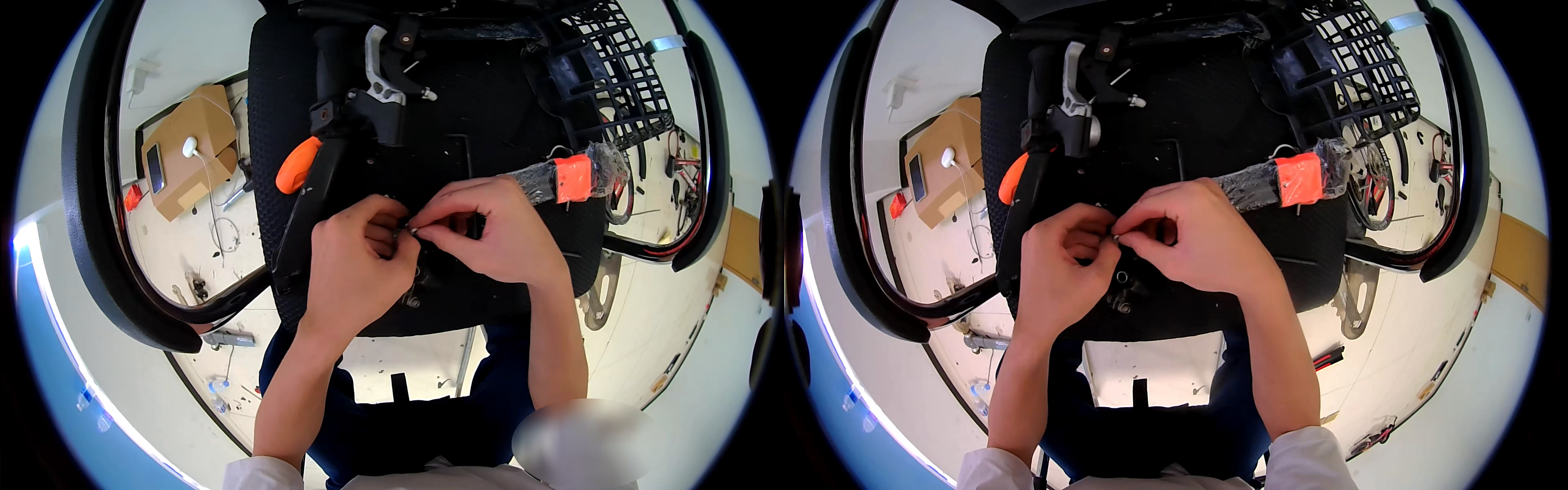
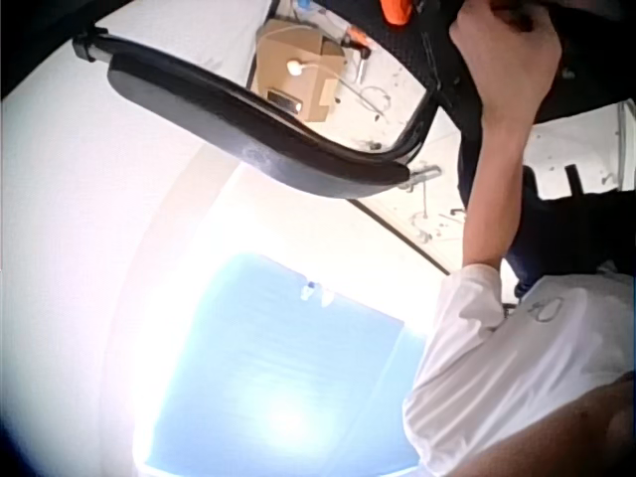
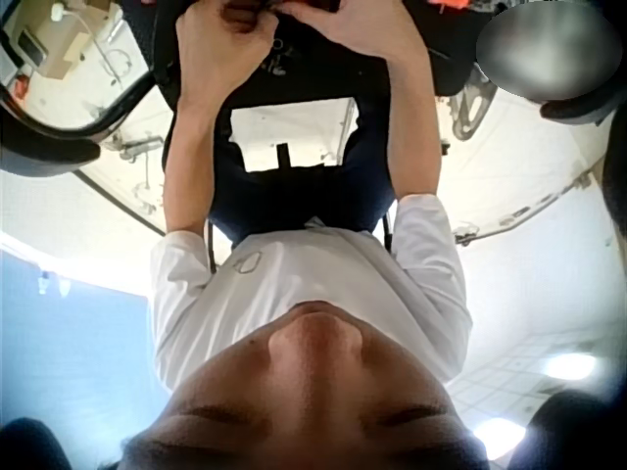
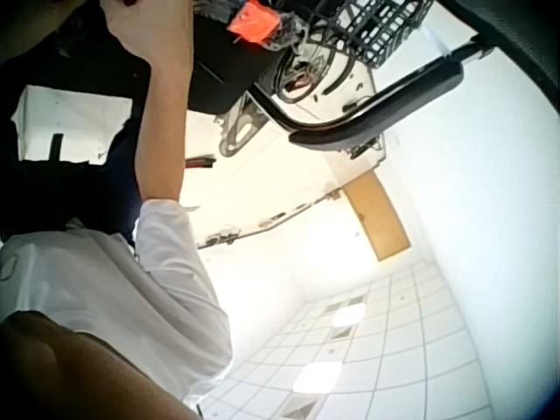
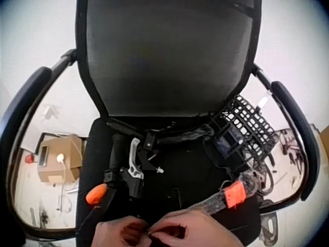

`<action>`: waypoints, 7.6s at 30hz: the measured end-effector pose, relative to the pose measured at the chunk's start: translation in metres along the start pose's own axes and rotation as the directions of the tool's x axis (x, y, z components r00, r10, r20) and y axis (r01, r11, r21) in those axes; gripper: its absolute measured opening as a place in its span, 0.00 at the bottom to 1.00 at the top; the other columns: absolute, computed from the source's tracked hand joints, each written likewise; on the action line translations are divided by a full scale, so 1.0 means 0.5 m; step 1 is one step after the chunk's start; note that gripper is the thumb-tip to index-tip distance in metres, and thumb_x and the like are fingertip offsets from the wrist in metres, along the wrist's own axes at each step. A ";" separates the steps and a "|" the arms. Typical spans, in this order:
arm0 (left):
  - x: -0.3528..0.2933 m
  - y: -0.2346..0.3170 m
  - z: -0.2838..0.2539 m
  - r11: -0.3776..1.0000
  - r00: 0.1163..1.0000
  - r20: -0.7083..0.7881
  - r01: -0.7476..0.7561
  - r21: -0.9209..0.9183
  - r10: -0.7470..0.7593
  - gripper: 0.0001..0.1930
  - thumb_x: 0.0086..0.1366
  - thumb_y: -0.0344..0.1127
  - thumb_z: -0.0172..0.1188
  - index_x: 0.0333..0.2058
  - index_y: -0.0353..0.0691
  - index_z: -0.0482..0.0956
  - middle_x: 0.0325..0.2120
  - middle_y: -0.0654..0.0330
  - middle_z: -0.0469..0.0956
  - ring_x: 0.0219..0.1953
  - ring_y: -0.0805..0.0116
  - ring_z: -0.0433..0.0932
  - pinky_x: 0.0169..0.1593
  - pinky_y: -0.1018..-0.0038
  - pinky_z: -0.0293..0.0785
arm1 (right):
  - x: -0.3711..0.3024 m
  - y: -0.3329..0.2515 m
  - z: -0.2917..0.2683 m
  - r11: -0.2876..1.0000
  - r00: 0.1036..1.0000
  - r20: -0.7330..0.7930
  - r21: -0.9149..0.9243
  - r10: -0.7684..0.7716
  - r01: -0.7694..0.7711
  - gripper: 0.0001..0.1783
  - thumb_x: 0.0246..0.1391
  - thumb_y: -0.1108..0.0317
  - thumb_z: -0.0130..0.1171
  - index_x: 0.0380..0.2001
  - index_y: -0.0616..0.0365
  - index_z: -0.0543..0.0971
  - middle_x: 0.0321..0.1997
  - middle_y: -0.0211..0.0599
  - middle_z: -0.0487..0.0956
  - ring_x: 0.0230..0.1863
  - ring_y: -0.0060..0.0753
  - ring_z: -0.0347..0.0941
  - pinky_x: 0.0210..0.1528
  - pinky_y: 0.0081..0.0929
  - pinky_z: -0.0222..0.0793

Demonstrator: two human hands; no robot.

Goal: The person disassembles a small mechanical component by hand, removing a screw, washers, and a spring. They then reassemble the parts in sequence, placing the spring and washers back onto the shaft and tightening the screw.

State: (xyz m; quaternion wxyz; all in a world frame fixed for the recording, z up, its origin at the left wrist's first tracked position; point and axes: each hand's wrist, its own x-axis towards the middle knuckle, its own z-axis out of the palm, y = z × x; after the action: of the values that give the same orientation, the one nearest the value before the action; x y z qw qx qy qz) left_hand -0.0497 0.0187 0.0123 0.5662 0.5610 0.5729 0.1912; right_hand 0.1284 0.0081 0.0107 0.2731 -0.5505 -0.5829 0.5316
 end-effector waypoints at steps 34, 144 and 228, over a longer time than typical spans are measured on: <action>-0.006 -0.019 -0.036 0.954 0.978 0.203 0.104 -0.280 -0.047 0.06 0.66 0.23 0.53 0.40 0.30 0.75 0.29 0.60 0.79 0.33 0.79 0.76 0.39 0.80 0.73 | 0.007 0.021 0.009 0.999 1.000 -0.018 -0.044 -0.014 0.013 0.08 0.42 0.72 0.68 0.30 0.54 0.86 0.22 0.33 0.79 0.24 0.24 0.72 0.26 0.20 0.66; 0.034 -0.021 -0.003 0.821 0.810 -0.135 -0.560 0.110 0.571 0.11 0.46 0.20 0.70 0.32 0.33 0.84 0.30 0.57 0.83 0.30 0.71 0.82 0.35 0.81 0.77 | 0.000 0.014 -0.022 0.844 0.989 -0.067 0.531 0.131 -0.076 0.10 0.45 0.79 0.68 0.34 0.66 0.82 0.33 0.37 0.82 0.34 0.25 0.80 0.38 0.19 0.77; 0.013 0.004 -0.021 0.829 0.827 -0.064 -0.557 0.045 0.559 0.11 0.49 0.20 0.68 0.34 0.32 0.82 0.31 0.59 0.77 0.29 0.75 0.75 0.32 0.82 0.71 | -0.005 0.014 -0.014 0.629 0.988 0.030 0.768 0.149 -0.118 0.17 0.47 0.79 0.66 0.43 0.66 0.78 0.35 0.44 0.83 0.37 0.30 0.81 0.43 0.23 0.78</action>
State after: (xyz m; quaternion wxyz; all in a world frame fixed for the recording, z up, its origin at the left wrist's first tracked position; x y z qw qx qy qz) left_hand -0.0562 0.0292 0.0140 0.4569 0.7032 0.4072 0.3620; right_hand 0.1376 0.0066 0.0070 0.4513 -0.4337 -0.2546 0.7371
